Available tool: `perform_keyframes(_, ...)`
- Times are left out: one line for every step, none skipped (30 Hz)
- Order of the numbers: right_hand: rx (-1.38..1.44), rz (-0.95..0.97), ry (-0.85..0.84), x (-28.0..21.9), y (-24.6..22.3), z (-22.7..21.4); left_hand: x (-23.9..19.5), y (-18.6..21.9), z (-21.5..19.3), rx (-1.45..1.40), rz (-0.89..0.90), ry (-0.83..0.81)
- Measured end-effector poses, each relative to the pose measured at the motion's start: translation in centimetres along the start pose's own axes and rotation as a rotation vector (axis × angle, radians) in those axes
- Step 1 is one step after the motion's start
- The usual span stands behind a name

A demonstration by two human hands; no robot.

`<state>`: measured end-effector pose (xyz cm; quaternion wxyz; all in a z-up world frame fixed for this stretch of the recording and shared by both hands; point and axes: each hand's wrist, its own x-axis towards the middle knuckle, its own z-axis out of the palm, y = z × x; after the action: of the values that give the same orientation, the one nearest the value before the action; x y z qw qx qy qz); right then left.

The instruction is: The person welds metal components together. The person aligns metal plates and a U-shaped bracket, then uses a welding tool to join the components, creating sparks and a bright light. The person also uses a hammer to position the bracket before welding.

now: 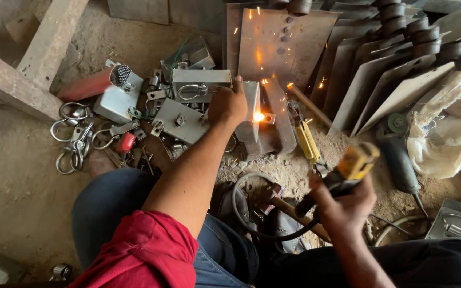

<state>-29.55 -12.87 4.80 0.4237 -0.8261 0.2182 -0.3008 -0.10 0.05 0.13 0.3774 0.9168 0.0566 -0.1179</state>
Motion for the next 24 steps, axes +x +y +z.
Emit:
perform_keyframes(0.011,-0.084,0.061,0.2,0.3,-0.2,0.2,-0.4,0.2,-0.002,0.014,0.009)
perform_keyframes(0.064,-0.065,0.073,0.1,0.4,-0.2,0.5,-0.7,0.5,-0.002,0.029,0.019)
perform_keyframes(0.116,-0.046,0.085,0.0,0.4,-0.4,0.8,-1.2,0.7,-0.003,0.054,0.031)
perform_keyframes(0.170,-0.027,0.095,0.0,0.2,-0.4,1.1,-1.7,0.9,-0.004,0.077,0.046)
perform_keyframes(0.181,-0.012,0.099,0.0,0.0,-0.3,1.3,-2.3,1.1,-0.005,0.101,0.060)
perform_keyframes(0.193,0.002,0.103,0.0,-0.2,-0.2,1.3,-2.8,1.3,-0.030,0.120,0.064)
perform_keyframes(0.204,0.015,0.106,0.1,-0.5,-0.1,1.2,-3.4,1.5,-0.055,0.139,0.067)
perform_keyframes(0.255,0.044,0.110,0.2,-0.8,0.1,1.0,-3.9,1.6,-0.079,0.159,0.071)
perform_keyframes(0.307,0.074,0.114,0.3,-1.1,0.2,0.8,-4.5,1.7,-0.116,0.210,0.067)
perform_keyframes(0.356,0.102,0.120,0.4,-1.3,0.4,0.6,-5.0,1.8,-0.154,0.265,0.062)
perform_keyframes(0.430,0.127,0.126,0.5,-1.5,0.5,0.5,-5.4,1.8,-0.192,0.319,0.057)
perform_keyframes(0.502,0.154,0.135,0.6,-1.6,0.5,0.4,-5.7,1.8,-0.262,0.302,0.019)
perform_keyframes(0.574,0.181,0.143,0.7,-1.6,0.5,0.5,-6.0,1.9,-0.332,0.284,-0.020)
perform_keyframes(0.576,0.184,0.140,0.9,-1.5,0.4,0.7,-6.4,2.0,-0.400,0.266,-0.060)
perform_keyframes(0.579,0.187,0.137,1.0,-1.3,0.2,0.9,-6.6,2.2,-0.497,0.215,-0.099)
perform_keyframes(0.582,0.191,0.137,1.0,-1.1,0.0,1.3,-6.7,2.5,-0.590,0.164,-0.138)
perform_keyframes(0.514,0.185,0.129,1.0,-0.9,0.0,1.7,-6.9,2.9,-0.683,0.111,-0.177)
perform_keyframes(0.446,0.177,0.120,1.0,-0.6,-0.1,2.0,-7.2,3.2,-0.698,0.077,-0.207)
perform_keyframes(0.377,0.170,0.110,0.9,-0.5,0.0,2.4,-7.5,3.5,-0.712,0.043,-0.237)
perform_keyframes(0.357,0.183,0.109,0.8,-0.4,0.0,2.6,-7.9,3.9,-0.729,0.006,-0.266)
perform_keyframes(0.338,0.196,0.108,0.7,-0.3,0.3,2.8,-8.4,4.2,-0.697,-0.061,-0.284)
perform_keyframes(0.317,0.213,0.103,0.7,-0.3,0.5,3.0,-9.2,4.4,-0.664,-0.132,-0.301)
perform_keyframes(0.332,0.239,0.101,0.7,-0.4,0.8,3.3,-10.0,4.7,-0.631,-0.203,-0.319)
perform_keyframes(0.348,0.266,0.097,0.7,-0.5,0.9,3.8,-10.7,4.8,-0.633,-0.245,-0.305)
